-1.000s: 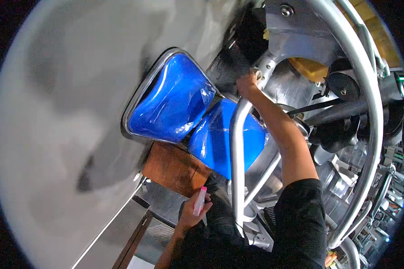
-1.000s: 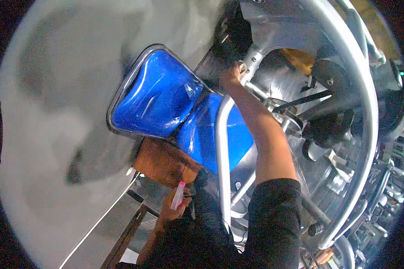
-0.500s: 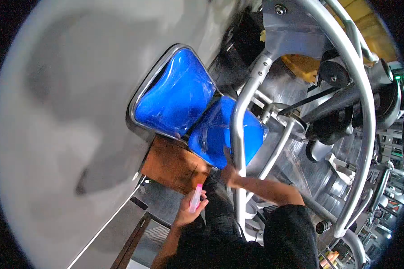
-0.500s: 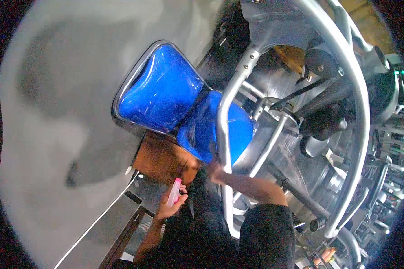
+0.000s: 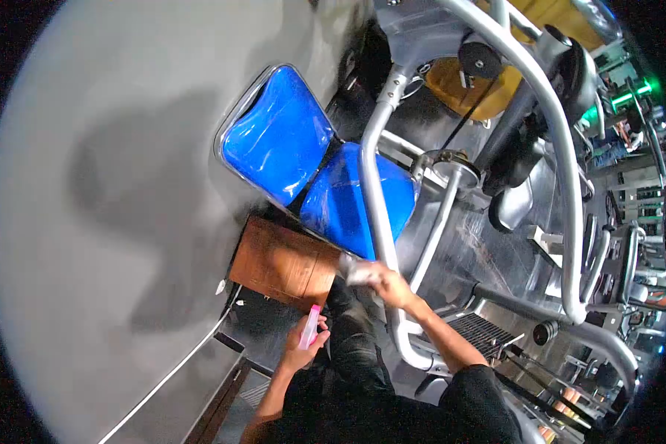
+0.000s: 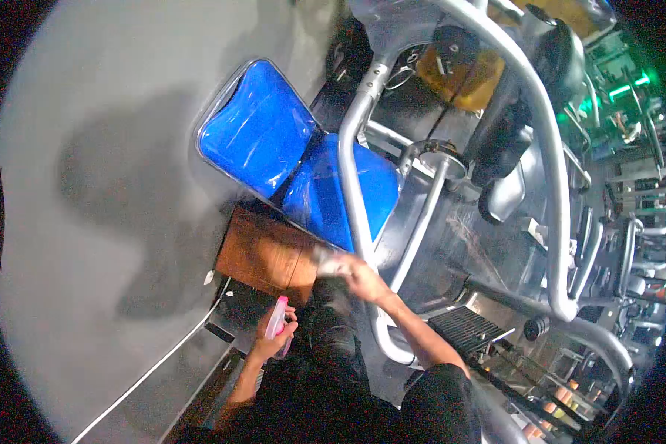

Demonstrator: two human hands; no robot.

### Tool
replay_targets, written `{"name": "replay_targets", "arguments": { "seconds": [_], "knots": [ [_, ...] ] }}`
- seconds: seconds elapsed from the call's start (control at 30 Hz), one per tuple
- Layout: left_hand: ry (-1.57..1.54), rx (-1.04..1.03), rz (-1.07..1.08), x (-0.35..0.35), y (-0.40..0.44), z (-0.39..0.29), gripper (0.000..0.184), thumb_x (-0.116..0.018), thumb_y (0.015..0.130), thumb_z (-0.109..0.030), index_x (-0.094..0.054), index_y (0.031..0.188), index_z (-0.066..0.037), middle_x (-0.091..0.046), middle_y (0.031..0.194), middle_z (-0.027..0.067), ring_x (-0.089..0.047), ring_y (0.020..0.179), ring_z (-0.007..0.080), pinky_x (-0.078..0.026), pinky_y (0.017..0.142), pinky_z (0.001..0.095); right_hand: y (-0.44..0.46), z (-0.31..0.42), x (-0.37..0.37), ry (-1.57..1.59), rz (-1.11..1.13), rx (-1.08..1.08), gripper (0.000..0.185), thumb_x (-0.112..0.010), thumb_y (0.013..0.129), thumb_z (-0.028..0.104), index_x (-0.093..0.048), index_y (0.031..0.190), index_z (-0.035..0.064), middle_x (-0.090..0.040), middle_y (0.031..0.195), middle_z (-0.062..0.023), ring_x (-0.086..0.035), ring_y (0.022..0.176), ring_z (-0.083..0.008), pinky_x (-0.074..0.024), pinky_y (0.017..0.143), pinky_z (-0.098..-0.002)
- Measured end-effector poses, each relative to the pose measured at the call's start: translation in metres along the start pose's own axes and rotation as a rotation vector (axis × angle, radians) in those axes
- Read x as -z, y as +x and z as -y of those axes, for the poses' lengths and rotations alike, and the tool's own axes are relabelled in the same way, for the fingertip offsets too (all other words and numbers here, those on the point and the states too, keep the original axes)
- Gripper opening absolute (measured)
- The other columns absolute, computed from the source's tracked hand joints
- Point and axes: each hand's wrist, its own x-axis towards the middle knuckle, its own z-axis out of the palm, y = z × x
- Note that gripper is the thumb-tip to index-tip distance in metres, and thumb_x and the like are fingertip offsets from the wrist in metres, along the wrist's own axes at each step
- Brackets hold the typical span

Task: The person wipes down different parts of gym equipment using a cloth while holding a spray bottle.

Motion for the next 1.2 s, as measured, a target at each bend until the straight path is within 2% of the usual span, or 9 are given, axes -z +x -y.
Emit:
{"name": "replay_targets", "arguments": {
  "seconds": [0.03,0.1,0.13,0.43,0.57,0.63,0.8,0.93,1.2],
  "knots": [
    [-0.035,0.023,0.004,-0.001,-0.007,-0.007,0.029,-0.066,0.082,-0.007,-0.055,0.108,-0.004,-0.059,0.085,0.0022,-0.054,0.063,0.0092,-0.046,0.056,0.0244,-0.004,0.014,0.006,0.132,-0.105,-0.332,0.039,-0.051,0.081,-0.003,-0.051,0.12,-0.0012,-0.059,0.109,-0.0207,-0.061,0.097,-0.0301,-0.0482,0.082,-0.0377],
    [-0.062,0.042,0.014,-0.002,-0.017,-0.01,0.028,-0.065,0.082,-0.006,-0.055,0.109,-0.004,-0.059,0.084,0.0016,-0.055,0.063,0.0083,-0.046,0.055,0.0234,0.0,-0.027,-0.011,0.065,-0.694,-0.041,0.049,-0.055,0.077,-0.004,-0.048,0.125,0.0054,-0.055,0.116,-0.0234,-0.053,0.111,-0.036,-0.0419,0.094,-0.0393],
    [-0.034,0.022,0.02,-0.001,-0.022,-0.009,0.029,-0.065,0.082,-0.006,-0.055,0.109,-0.004,-0.059,0.083,0.0014,-0.055,0.062,0.008,-0.047,0.054,0.0231,0.0,-0.02,-0.005,-0.016,-0.728,-0.008,0.057,-0.056,0.076,-0.004,-0.046,0.129,0.01,-0.051,0.124,-0.0225,-0.051,0.111,-0.0393,-0.0412,0.095,-0.0418],
    [0.108,0.027,0.103,-0.008,-0.036,-0.005,0.032,-0.064,0.082,-0.003,-0.052,0.112,-0.004,-0.061,0.085,0.0037,-0.058,0.059,0.0096,-0.048,0.054,0.0245,-0.006,-0.034,-0.035,-0.366,-0.667,-0.289,0.064,-0.066,0.081,0.02,-0.036,0.138,0.0172,-0.039,0.136,-0.0195,-0.048,0.113,-0.0382,-0.0433,0.092,-0.0444],
    [0.054,0.022,0.123,-0.017,-0.033,-0.006,0.031,-0.067,0.082,-0.009,-0.055,0.11,-0.005,-0.061,0.083,0.0009,-0.057,0.059,0.008,-0.048,0.052,0.0233,-0.014,-0.05,-0.047,-0.4,-0.757,-0.212,0.056,-0.063,0.081,0.013,-0.042,0.132,0.01,-0.046,0.127,-0.02,-0.052,0.105,-0.0391,-0.0455,0.088,-0.0432],
    [0.057,0.004,0.123,-0.019,-0.031,-0.005,0.031,-0.067,0.082,-0.01,-0.055,0.11,-0.005,-0.061,0.082,0.0007,-0.057,0.059,0.0081,-0.048,0.052,0.0235,-0.025,-0.052,-0.051,-0.205,-0.769,-0.414,0.06,-0.06,0.081,0.009,-0.038,0.136,0.0124,-0.047,0.128,-0.0204,-0.052,0.11,-0.0377,-0.0435,0.092,-0.045],
    [0.069,0.053,0.113,-0.017,-0.018,-0.007,0.03,-0.066,0.083,-0.009,-0.055,0.11,-0.005,-0.06,0.082,0.0005,-0.057,0.059,0.0082,-0.047,0.053,0.0237,-0.032,-0.078,-0.042,0.066,-0.751,-0.465,0.036,-0.054,0.088,0.018,-0.051,0.12,0.001,-0.062,0.1,-0.0252,-0.061,0.096,-0.0369,-0.0469,0.081,-0.0388],
    [0.025,0.11,0.118,-0.014,0.006,-0.016,0.029,-0.065,0.083,-0.007,-0.054,0.11,-0.005,-0.059,0.084,0.0007,-0.056,0.062,0.0073,-0.048,0.054,0.023,0.003,-0.113,-0.029,-0.021,-0.717,-0.491,0.044,-0.054,0.089,0.033,-0.047,0.126,0.0105,-0.063,0.089,-0.0276,-0.061,0.083,-0.045,-0.0465,0.074,-0.0492],
    [-0.01,0.149,0.114,-0.013,0.063,-0.028,0.029,-0.065,0.083,-0.005,-0.053,0.111,-0.006,-0.057,0.086,0.0012,-0.055,0.066,0.0067,-0.048,0.055,0.0224,0.172,-0.098,0.046,0.185,-0.725,-0.395,0.046,-0.052,0.088,0.034,-0.05,0.127,0.0087,-0.062,0.104,-0.0258,-0.06,0.098,-0.0403,-0.0473,0.084,-0.0436]
  ]
}}
